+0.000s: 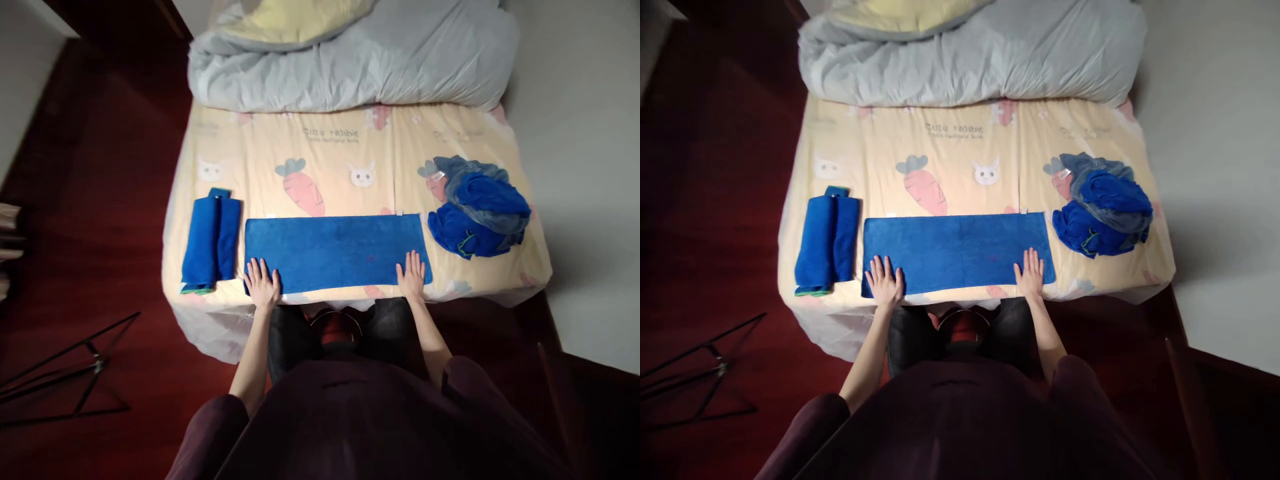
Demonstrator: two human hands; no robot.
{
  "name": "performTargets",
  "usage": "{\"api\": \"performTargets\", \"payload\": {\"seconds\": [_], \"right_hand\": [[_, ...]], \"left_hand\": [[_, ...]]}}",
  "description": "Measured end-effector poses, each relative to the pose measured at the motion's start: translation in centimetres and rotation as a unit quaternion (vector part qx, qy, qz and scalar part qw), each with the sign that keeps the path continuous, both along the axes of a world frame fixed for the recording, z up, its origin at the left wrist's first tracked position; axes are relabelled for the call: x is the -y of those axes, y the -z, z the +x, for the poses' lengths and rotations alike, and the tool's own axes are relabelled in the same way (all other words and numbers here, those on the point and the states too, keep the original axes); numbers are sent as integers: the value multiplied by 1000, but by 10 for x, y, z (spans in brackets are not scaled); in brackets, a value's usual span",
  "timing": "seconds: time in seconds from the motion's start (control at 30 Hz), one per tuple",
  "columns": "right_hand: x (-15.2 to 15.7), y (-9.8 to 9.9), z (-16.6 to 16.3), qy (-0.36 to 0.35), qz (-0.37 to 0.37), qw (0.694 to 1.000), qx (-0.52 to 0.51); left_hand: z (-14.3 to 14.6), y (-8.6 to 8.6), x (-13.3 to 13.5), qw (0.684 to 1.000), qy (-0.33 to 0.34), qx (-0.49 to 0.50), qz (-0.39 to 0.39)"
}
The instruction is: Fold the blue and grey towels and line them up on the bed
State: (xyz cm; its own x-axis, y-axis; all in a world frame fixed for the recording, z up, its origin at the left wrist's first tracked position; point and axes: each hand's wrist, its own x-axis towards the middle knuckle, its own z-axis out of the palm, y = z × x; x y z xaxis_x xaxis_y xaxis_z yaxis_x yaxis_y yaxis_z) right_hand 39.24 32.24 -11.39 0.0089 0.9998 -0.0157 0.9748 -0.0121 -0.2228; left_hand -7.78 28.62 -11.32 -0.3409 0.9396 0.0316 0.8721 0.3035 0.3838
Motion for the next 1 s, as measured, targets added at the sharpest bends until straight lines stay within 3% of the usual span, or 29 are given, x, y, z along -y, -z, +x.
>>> {"api": "performTargets", "payload": {"seconds": [0.1, 0.3, 0.47, 0.63, 0.7, 0.83, 0.93, 1.0], "right_hand": [[14, 7, 22, 77, 9, 997, 9], [45, 6, 25, 67, 24, 997, -5], [65, 3, 59, 150, 10, 987, -51], [69, -12, 61, 203, 29, 974, -92], [86, -16, 45, 208, 67, 971, -96], [148, -14, -3, 175, 98, 968, -153], [193, -11, -35, 113, 49, 957, -261], [208, -10, -48, 108, 28, 932, -345]], "left_hand": [[-14, -1, 15, 999, -40, 0, -15], [2, -15, 40, 1000, 14, 8, 0], [-12, -11, 84, 992, -100, 72, -25], [-20, -21, 101, 985, -125, 110, -38], [-3, -25, 111, 989, -96, 109, -19], [57, -25, 132, 975, 49, 213, 39], [104, -22, 126, 920, 98, 378, 40], [127, -20, 112, 874, 58, 482, 6]]}}
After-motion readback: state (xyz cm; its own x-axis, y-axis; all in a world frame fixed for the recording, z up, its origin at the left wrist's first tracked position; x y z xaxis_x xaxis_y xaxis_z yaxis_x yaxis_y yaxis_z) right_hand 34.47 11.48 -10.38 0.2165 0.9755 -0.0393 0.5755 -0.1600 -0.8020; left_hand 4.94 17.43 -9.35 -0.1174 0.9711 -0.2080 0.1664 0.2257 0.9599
